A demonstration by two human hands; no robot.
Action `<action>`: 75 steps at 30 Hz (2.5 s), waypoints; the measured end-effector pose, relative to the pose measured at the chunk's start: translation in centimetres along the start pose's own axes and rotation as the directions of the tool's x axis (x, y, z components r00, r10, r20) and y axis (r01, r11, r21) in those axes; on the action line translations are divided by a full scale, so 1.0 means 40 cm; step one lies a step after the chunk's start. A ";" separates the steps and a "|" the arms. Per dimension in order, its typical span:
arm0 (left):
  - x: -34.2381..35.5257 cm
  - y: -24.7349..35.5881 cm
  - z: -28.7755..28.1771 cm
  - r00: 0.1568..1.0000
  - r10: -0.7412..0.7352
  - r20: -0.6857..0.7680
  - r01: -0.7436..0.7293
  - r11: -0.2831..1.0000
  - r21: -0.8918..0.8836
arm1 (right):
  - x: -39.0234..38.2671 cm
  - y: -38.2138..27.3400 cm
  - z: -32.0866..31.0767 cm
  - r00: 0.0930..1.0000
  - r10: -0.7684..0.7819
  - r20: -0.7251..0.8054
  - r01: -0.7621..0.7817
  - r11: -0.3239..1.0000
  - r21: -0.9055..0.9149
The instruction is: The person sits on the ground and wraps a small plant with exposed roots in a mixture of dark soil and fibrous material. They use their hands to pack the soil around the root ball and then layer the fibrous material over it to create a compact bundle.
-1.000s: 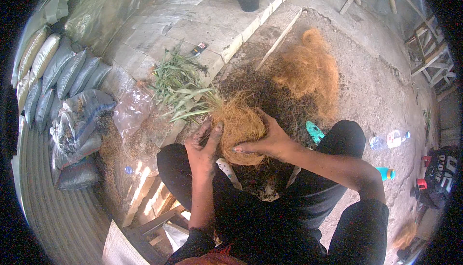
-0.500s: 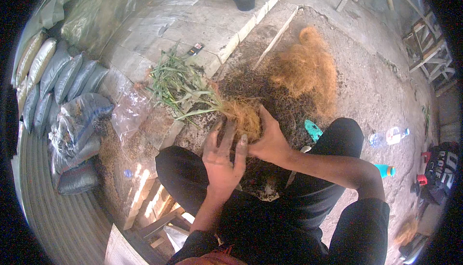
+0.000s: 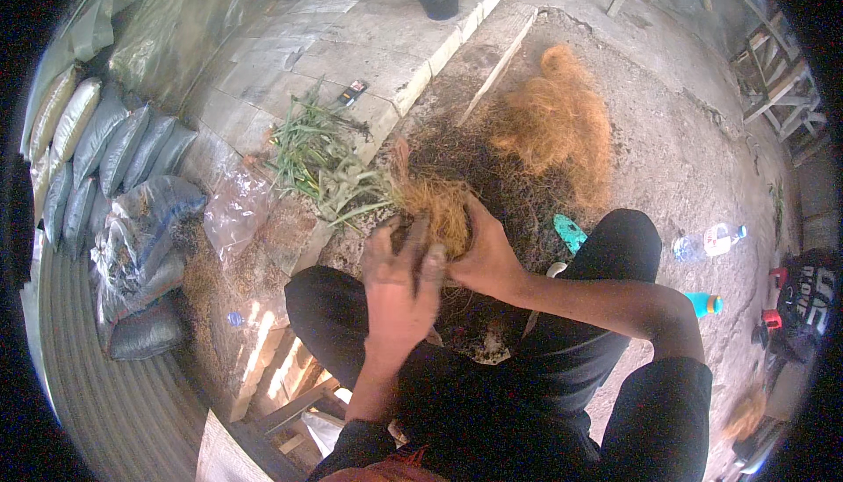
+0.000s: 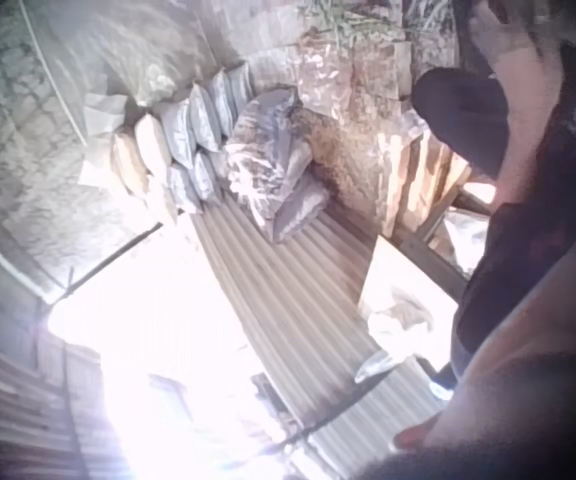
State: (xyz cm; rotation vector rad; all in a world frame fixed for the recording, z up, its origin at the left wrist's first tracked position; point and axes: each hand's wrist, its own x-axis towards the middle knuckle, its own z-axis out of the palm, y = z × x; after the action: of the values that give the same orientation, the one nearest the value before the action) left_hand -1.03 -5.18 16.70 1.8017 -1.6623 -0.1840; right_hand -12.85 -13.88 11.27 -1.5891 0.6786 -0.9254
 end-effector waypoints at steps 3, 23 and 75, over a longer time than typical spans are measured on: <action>0.004 -0.038 -0.017 0.993 -0.059 -0.101 0.016 0.923 -0.385 | 0.008 -0.008 -0.008 0.999 0.038 -0.030 -0.036 0.996 0.081; 0.013 -0.044 0.025 0.848 -0.497 0.185 0.348 0.257 -0.902 | -0.028 -0.051 -0.017 0.941 -0.228 0.251 0.313 0.871 -0.378; 0.097 -0.006 -0.052 0.926 -0.348 0.148 0.231 0.210 -0.950 | 0.014 -0.053 -0.151 0.781 0.038 0.623 -0.542 0.536 0.647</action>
State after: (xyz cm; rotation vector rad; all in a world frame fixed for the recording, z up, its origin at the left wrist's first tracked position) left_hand 0.94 -8.00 19.43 1.0217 -0.6864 -1.0408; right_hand -17.79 -17.08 13.88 -0.7600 0.0492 -0.3458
